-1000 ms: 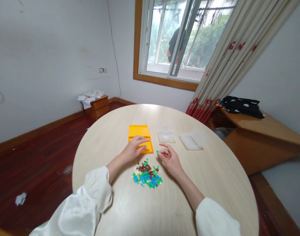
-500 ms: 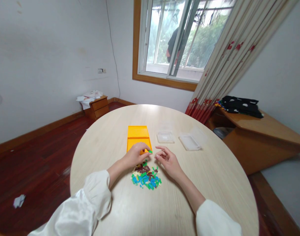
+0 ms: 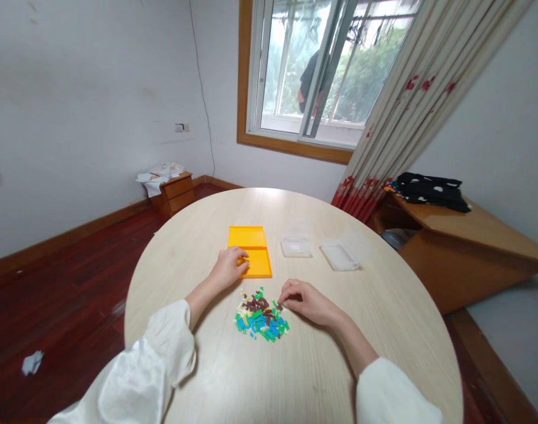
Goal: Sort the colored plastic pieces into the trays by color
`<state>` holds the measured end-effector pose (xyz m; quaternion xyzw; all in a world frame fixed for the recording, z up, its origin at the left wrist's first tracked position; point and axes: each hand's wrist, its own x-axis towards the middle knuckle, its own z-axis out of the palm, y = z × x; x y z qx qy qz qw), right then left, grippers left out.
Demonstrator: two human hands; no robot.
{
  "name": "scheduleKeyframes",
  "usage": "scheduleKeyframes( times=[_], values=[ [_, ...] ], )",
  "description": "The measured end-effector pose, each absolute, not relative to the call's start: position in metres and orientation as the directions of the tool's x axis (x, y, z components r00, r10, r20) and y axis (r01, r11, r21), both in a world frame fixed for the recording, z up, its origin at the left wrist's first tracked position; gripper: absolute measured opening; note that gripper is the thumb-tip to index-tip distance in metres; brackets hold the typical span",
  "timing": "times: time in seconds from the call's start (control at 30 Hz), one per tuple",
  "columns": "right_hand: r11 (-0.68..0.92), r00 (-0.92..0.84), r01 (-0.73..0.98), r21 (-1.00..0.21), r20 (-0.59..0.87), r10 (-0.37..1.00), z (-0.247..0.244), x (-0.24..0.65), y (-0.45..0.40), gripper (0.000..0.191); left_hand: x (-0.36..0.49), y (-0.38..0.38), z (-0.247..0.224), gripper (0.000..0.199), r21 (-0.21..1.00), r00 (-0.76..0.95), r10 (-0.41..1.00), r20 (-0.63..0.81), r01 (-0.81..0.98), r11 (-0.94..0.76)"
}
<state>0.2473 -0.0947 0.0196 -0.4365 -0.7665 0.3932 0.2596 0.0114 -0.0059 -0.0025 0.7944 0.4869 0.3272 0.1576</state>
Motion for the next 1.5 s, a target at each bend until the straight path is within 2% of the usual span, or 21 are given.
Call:
scheduleKeyframes(
  times=[0.1, 0.2, 0.3, 0.4, 0.5, 0.63, 0.77, 0.93, 1.07, 1.2, 1.33, 1.5],
  values=[
    [0.324, -0.480, 0.488, -0.811, 0.061, 0.875, 0.017, 0.247, -0.093, 0.016, 0.013, -0.011, 0.003, 0.016, 0.569, 0.356, 0.858, 0.369, 0.644, -0.512],
    [0.309, -0.446, 0.505, -0.806, 0.062, 0.893, 0.016, 0.247, -0.092, 0.013, 0.016, -0.020, 0.011, 0.012, 0.535, 0.514, 0.779, 0.360, 0.570, -0.624],
    [0.298, -0.398, 0.486, -0.822, 0.095, 0.912, 0.012, 0.244, -0.090, 0.011, 0.020, -0.031, 0.017, 0.014, 0.474, 0.675, 0.675, 0.298, 0.509, -0.718],
    [0.267, -0.286, 0.457, -0.849, 0.144, 0.947, 0.005, 0.241, -0.086, 0.013, 0.024, -0.039, 0.020, 0.017, 0.423, 0.758, 0.615, 0.217, 0.495, -0.759],
    [0.255, -0.114, 0.462, -0.849, 0.229, 0.967, -0.003, 0.236, -0.079, 0.016, 0.026, -0.040, 0.019, 0.018, 0.396, 0.772, 0.609, 0.183, 0.509, -0.764],
    [0.338, 0.032, 0.485, -0.806, 0.402, 0.915, -0.007, 0.227, -0.071, 0.016, 0.027, -0.038, 0.016, 0.017, 0.380, 0.773, 0.610, 0.173, 0.519, -0.766],
    [0.430, 0.068, 0.528, -0.733, 0.541, 0.838, -0.005, 0.216, -0.064, 0.013, 0.028, -0.038, 0.015, 0.014, 0.379, 0.775, 0.608, 0.176, 0.517, -0.768],
    [0.473, 0.034, 0.550, -0.688, 0.584, 0.811, -0.007, 0.206, -0.054, 0.015, 0.028, -0.039, 0.014, 0.012, 0.405, 0.766, 0.608, 0.209, 0.498, -0.767],
    [0.474, 0.006, 0.509, -0.719, 0.553, 0.833, -0.009, 0.205, -0.051, 0.025, 0.026, -0.037, 0.013, 0.010, 0.442, 0.681, 0.648, 0.342, 0.491, -0.750],
    [0.420, -0.037, 0.523, -0.742, 0.472, 0.881, -0.003, 0.208, -0.059, 0.022, 0.021, -0.027, 0.011, 0.011, 0.484, 0.420, 0.758, 0.499, 0.590, -0.646],
    [0.302, -0.213, 0.502, -0.810, 0.223, 0.951, 0.006, 0.217, -0.072, 0.016, 0.015, -0.016, 0.004, 0.010, 0.517, 0.296, 0.818, 0.492, 0.657, -0.549],
    [0.162, -0.386, 0.479, -0.863, -0.041, 0.921, 0.018, 0.229, -0.082, 0.013, 0.013, -0.011, -0.004, 0.009, 0.525, 0.274, 0.846, 0.458, 0.684, -0.506]
  ],
)
